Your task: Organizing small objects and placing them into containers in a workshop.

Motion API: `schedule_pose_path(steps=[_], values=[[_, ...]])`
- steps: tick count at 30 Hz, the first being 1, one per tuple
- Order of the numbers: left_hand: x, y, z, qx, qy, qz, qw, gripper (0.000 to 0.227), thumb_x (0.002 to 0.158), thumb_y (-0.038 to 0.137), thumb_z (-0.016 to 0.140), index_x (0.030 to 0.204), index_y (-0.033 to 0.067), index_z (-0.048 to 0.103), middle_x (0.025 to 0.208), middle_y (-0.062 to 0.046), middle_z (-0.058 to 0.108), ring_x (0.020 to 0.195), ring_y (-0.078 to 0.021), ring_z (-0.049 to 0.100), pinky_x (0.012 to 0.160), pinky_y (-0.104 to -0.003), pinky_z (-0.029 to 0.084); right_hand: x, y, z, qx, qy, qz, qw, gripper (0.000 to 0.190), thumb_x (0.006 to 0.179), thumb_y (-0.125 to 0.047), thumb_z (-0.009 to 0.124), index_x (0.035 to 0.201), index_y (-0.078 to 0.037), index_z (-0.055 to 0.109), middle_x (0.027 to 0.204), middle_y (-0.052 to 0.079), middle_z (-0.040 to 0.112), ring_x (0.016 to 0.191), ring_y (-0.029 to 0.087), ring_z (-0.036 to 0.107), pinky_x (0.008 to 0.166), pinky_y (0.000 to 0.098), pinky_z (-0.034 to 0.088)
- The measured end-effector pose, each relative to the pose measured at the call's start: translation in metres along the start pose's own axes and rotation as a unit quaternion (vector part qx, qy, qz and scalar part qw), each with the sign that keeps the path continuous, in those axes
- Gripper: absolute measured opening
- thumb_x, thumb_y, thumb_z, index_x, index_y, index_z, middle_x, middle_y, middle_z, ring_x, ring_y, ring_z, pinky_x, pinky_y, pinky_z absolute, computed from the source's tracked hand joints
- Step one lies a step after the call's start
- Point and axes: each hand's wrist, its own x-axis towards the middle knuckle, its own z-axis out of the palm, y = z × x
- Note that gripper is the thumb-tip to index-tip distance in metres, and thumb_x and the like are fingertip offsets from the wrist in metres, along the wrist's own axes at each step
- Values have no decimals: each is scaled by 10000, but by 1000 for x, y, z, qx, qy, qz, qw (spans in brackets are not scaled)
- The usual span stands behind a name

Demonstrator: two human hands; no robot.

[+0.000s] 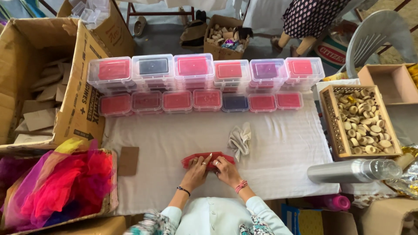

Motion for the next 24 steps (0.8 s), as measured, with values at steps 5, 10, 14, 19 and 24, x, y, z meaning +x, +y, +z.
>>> schedule_pose_path(steps=[5, 10, 14, 19, 24], values=[[-3, -8, 0, 25, -29, 34, 999, 672, 896, 121, 663, 1532, 86, 449, 1143, -147, 581, 1090, -362, 555, 959, -480, 425, -4, 8, 10, -5, -24, -13, 1000, 290, 771, -48, 766, 1040, -49, 659, 1024, 111, 639, 949, 331, 668, 747, 416, 563], [-3, -11, -6, 18, -45, 46, 998, 651, 889, 117, 663, 1503, 65, 454, 1153, -155, 608, 1096, -357, 570, 953, -475, 431, -1, 7, 10, -2, -41, -28, 999, 260, 792, -45, 753, 1033, -45, 657, 1018, 113, 643, 932, 337, 669, 739, 421, 560], [-5, -13, -1, 13, -47, 48, 998, 641, 890, 106, 657, 1498, 50, 462, 1111, -138, 625, 1073, -331, 579, 965, -451, 427, -1, 8, 10, 22, -56, -31, 998, 269, 775, -7, 734, 1029, -21, 646, 1027, 134, 645, 943, 359, 657, 758, 430, 555], [-7, -15, 6, 32, -55, 47, 997, 640, 900, 55, 631, 1518, 30, 465, 1086, -117, 637, 1042, -282, 586, 985, -423, 429, -4, 10, 13, 24, -45, -57, 997, 270, 768, 17, 715, 1025, -9, 639, 1024, 146, 642, 955, 363, 653, 767, 427, 554], [-5, -8, -11, 14, -36, 48, 998, 585, 913, 132, 674, 1470, 39, 521, 1029, -110, 626, 994, -293, 579, 916, -431, 451, 2, 3, 6, 39, -67, -22, 997, 264, 785, 8, 724, 1034, -18, 643, 1014, 145, 648, 923, 368, 650, 737, 429, 547]])
